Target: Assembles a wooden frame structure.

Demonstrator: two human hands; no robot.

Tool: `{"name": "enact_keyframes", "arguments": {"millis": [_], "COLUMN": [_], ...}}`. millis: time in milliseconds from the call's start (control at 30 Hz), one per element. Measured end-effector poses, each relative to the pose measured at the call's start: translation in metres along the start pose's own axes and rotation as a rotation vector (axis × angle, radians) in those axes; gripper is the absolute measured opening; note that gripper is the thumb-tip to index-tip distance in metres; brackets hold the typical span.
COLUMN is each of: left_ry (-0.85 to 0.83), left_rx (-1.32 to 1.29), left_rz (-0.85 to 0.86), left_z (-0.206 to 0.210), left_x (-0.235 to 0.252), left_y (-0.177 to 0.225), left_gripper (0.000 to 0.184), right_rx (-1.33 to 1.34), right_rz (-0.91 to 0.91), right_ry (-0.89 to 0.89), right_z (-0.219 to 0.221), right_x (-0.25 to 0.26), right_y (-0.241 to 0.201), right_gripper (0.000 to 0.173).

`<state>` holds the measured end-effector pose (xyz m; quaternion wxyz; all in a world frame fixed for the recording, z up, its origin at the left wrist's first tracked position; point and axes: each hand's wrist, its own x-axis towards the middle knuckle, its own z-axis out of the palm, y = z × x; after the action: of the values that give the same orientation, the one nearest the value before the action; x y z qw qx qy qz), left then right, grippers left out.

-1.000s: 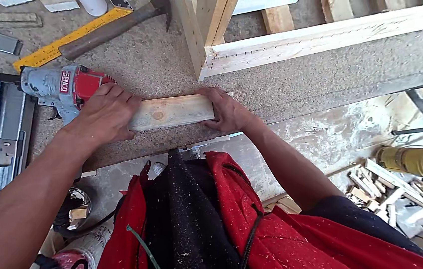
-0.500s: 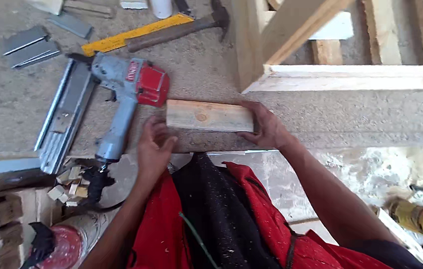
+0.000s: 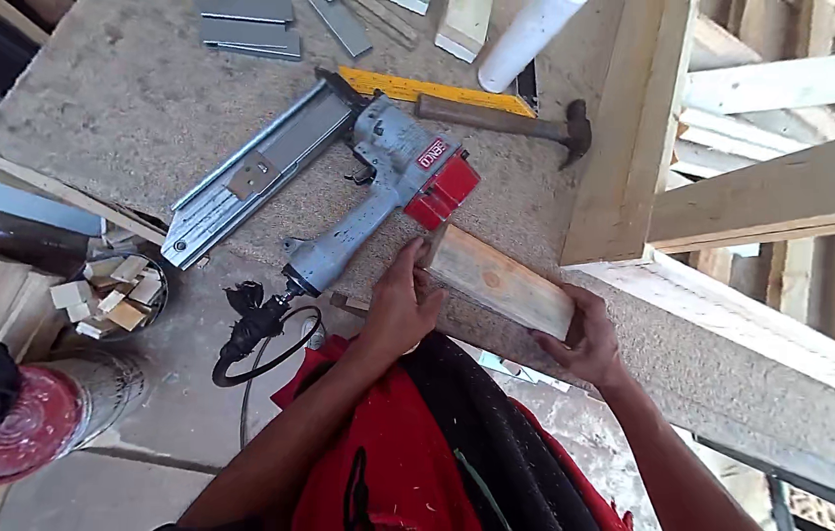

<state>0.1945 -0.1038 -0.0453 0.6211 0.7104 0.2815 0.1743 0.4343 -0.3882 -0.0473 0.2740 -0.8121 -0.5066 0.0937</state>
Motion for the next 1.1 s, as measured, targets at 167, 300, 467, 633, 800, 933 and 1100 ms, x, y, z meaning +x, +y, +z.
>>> {"name": "enact_keyframes", "arguments": {"millis": [167, 300, 467, 633, 800, 933, 1100], "left_ry": [-0.092, -0.197, -0.194, -0.172, -0.176, -0.172, -0.114], "left_rx": [0.221, 0.438, 0.518, 0.530, 0.505, 0.481, 0.404], "left_rz": [0.075, 0.095, 0.101, 0.128, 0.138, 0.120, 0.076], "left_z": [-0.008, -0.016, -0.014, -0.014, -0.013, -0.010, -0.006], "left_x": [0.006, 0.009, 0.008, 0.008, 0.008, 0.007, 0.002], "left_y": [-0.001, 0.010, 0.016, 0.013, 0.012, 0.016, 0.031], "left_gripper": [0.073, 0.071, 0.071, 0.070, 0.070, 0.073, 0.067], "right_rx": [0.025, 0.028, 0.079, 0.094, 0.112, 0.113, 0.114], "right_rz": [0.004, 0.085, 0.005, -0.016, -0.014, -0.022, -0.023], "right_ry": [0.011, 0.011, 0.030, 0.013, 0.019, 0.023, 0.020], "right_z": [0.000, -0.001, -0.001, -0.003, -0.004, -0.005, -0.003], "right_x": [0.003, 0.004, 0.004, 0.004, 0.004, 0.002, 0.002], "right_y": [-0.004, -0.016, -0.005, -0.005, -0.006, -0.005, -0.002], "right_gripper": [0.095, 0.092, 0.090, 0.087, 0.087, 0.086, 0.086]}}
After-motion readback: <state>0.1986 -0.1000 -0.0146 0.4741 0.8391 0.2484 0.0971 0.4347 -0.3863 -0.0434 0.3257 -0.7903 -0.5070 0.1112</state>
